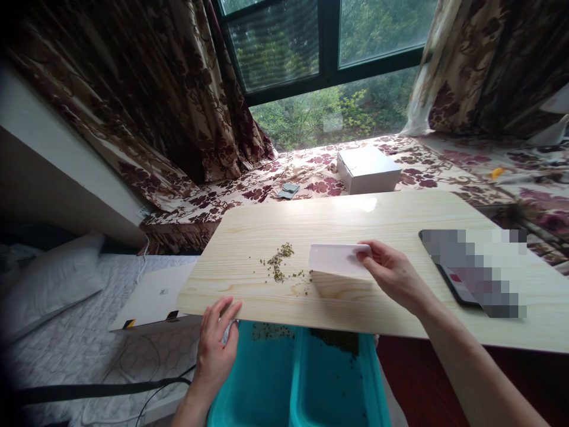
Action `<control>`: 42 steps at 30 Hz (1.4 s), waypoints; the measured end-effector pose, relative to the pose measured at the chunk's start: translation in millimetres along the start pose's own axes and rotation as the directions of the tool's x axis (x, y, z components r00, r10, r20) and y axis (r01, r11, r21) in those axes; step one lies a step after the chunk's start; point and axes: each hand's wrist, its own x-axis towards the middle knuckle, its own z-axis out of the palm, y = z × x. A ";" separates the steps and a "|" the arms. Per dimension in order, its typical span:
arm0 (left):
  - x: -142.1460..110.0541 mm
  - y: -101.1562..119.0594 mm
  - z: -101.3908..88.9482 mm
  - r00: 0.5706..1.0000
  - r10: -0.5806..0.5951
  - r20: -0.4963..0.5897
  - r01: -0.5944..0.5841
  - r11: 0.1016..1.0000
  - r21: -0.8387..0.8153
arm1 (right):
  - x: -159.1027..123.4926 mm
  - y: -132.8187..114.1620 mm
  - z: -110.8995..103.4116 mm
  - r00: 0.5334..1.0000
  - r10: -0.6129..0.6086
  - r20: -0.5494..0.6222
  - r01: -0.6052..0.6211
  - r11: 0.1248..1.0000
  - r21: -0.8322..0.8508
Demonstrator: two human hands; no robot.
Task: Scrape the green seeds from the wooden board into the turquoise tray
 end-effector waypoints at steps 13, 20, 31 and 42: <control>-0.1 -1.2 -0.3 1.000 0.014 0.007 -0.014 1.000 0.001 | 10.7 -11.4 8.5 0.998 -0.013 0.059 0.011 0.999 0.034; -0.2 -0.6 0.0 1.000 0.013 0.002 -0.013 1.000 -0.006 | 4.6 -7.3 -1.3 0.994 -0.028 0.107 0.033 0.998 -0.052; -1.4 -1.1 0.1 1.000 0.009 0.012 -0.009 1.000 0.001 | -10.4 -24.4 -6.4 0.989 -0.008 0.145 0.016 0.998 -0.054; 0.2 -0.4 0.0 1.000 0.004 -0.001 -0.004 1.000 0.001 | -11.7 -24.7 -1.0 0.993 -0.019 0.120 0.025 0.998 -0.049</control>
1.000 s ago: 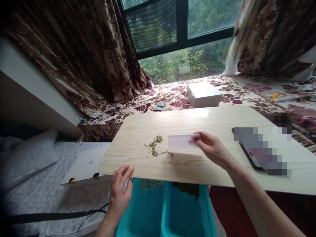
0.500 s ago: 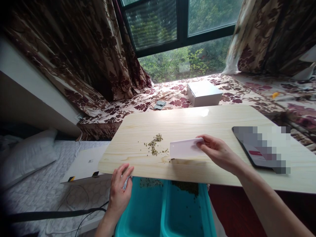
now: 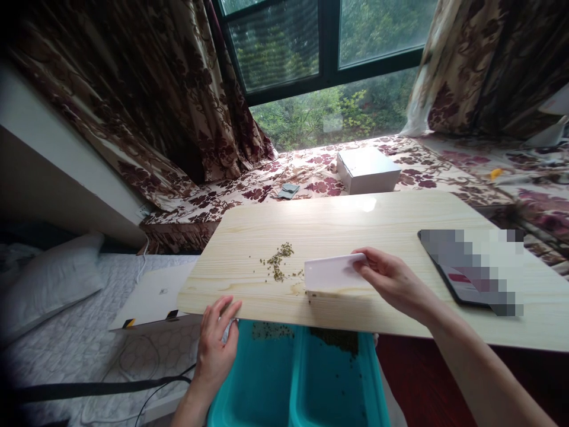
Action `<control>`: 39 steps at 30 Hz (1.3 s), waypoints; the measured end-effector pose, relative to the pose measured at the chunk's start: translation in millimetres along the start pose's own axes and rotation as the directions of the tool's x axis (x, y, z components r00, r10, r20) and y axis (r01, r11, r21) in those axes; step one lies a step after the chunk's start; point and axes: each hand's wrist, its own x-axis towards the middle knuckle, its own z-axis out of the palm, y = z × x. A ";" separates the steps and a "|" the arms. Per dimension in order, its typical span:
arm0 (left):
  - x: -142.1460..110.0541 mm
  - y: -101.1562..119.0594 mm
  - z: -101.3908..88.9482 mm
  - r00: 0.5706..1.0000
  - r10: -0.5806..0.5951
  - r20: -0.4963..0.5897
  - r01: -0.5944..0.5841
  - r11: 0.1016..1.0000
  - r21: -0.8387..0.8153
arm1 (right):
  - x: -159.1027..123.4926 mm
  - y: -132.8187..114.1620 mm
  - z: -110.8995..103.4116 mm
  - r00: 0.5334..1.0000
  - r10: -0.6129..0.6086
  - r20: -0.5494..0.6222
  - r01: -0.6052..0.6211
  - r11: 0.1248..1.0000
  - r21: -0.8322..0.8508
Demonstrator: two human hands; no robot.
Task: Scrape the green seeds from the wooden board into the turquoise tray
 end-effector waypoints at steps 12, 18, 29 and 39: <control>-0.5 -0.3 0.4 1.000 0.008 0.003 -0.008 1.000 0.002 | -2.3 -2.5 4.5 0.999 -0.014 0.033 0.014 1.000 0.002; -1.0 0.8 0.6 1.000 0.016 0.004 -0.016 1.000 0.012 | -8.5 3.4 -6.2 1.000 0.004 0.004 -0.004 1.000 0.023; -0.2 -0.7 0.3 1.000 0.024 0.004 -0.024 0.999 0.021 | -19.2 10.0 -8.2 0.999 -0.010 -0.030 0.010 1.000 -0.025; -0.3 2.1 -0.8 1.000 0.021 0.014 -0.022 0.999 0.024 | -10.3 2.9 15.4 1.000 0.020 0.024 -0.021 0.999 0.040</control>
